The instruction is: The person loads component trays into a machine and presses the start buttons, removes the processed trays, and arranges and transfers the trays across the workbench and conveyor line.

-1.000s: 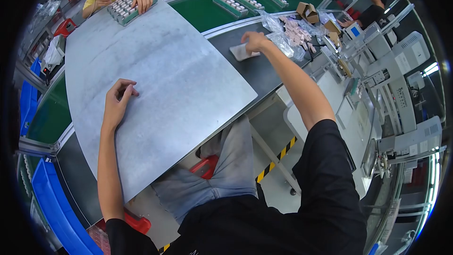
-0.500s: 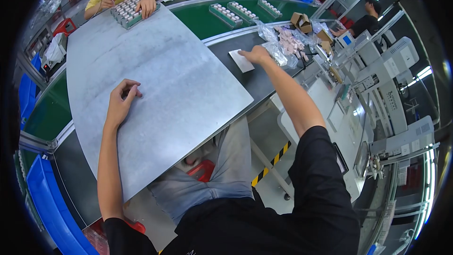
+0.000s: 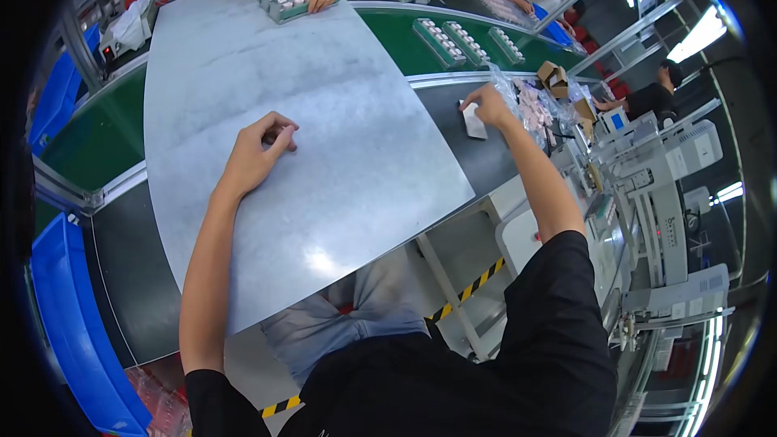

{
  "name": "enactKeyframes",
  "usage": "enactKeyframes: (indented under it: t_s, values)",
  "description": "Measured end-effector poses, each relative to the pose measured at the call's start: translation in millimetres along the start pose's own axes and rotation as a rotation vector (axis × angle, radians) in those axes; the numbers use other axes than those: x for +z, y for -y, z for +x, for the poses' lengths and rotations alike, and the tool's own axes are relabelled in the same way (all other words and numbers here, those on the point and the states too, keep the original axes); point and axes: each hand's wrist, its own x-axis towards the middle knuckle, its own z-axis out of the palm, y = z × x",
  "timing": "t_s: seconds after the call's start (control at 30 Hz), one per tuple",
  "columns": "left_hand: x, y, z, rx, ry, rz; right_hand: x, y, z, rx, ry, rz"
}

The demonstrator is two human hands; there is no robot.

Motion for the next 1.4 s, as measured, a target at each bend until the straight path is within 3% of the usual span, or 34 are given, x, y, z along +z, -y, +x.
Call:
enactKeyframes:
  t_s: [0.1,0.17,0.2,0.27,0.3,0.4,0.53,0.67,0.73,0.77,0.83,0.87,0.9,0.97,1.0,1.03,1.1,1.17,1.23,1.4]
  values:
    - [-0.2,3.3,-0.5,-0.005,-0.003,-0.011,-21.0,11.5,-3.9,0.152,-0.106,-0.095]
    - [-1.0,3.4,-0.2,0.006,0.004,-0.002,-29.4,-1.4,4.1,0.516,0.017,0.124]
    - [-1.4,2.0,-0.7,0.002,0.001,-0.010,-28.5,-5.0,0.1,0.441,0.015,0.023]
    - [-4.7,-1.4,-2.2,-0.028,0.032,0.033,-23.6,-2.2,-8.4,0.561,0.113,0.013]
    - [-6.2,0.3,-1.9,-0.030,0.027,0.027,-25.7,-14.0,4.7,0.740,0.381,0.015]
    - [0.2,4.9,-2.6,-0.014,0.023,0.031,-10.1,-17.3,5.1,1.093,0.438,0.316]
    - [-0.1,9.4,0.0,0.036,-0.009,0.060,10.9,5.5,18.8,1.046,0.332,0.120]
    - [-1.0,3.4,-1.7,0.046,-0.006,0.045,13.2,-0.4,41.7,0.875,0.461,-0.016]
    - [-0.4,1.5,-1.8,0.040,-0.007,0.051,15.1,-3.4,31.7,0.674,0.367,-0.164]
    - [1.1,0.2,-1.5,0.036,-0.009,0.042,17.4,-13.4,28.4,0.453,0.325,-0.325]
    - [2.8,-2.1,-2.0,0.033,-0.003,0.049,11.9,-37.2,21.6,0.282,0.257,0.334]
    - [2.6,-4.5,-1.3,0.028,-0.014,0.048,10.1,-38.3,17.4,0.199,0.132,0.347]
    - [2.5,-6.2,-0.4,0.031,-0.006,0.055,10.2,-38.2,16.4,0.203,0.127,0.356]
    - [2.6,-8.0,-0.4,0.007,-0.001,0.034,19.2,-43.6,11.0,0.301,-0.146,-0.133]
    - [3.1,-7.9,0.1,0.003,0.015,0.037,27.0,-49.8,7.4,0.278,-0.220,-0.079]
    - [3.5,-7.6,0.8,0.005,0.009,0.038,34.5,-56.5,3.4,0.294,-0.213,-0.074]
    - [4.8,-6.3,2.0,0.017,-0.002,0.046,44.5,-48.9,-0.4,0.462,-0.133,0.223]
    - [5.9,-9.2,2.1,0.008,0.001,0.059,51.0,-30.9,-13.4,0.445,-0.130,0.281]
    - [7.8,-8.1,3.2,0.002,0.004,0.073,42.5,-2.9,-26.9,0.199,-0.156,0.249]
    - [10.2,-8.1,7.4,-0.062,-0.003,0.090,45.0,27.4,-35.7,0.088,-0.159,0.248]
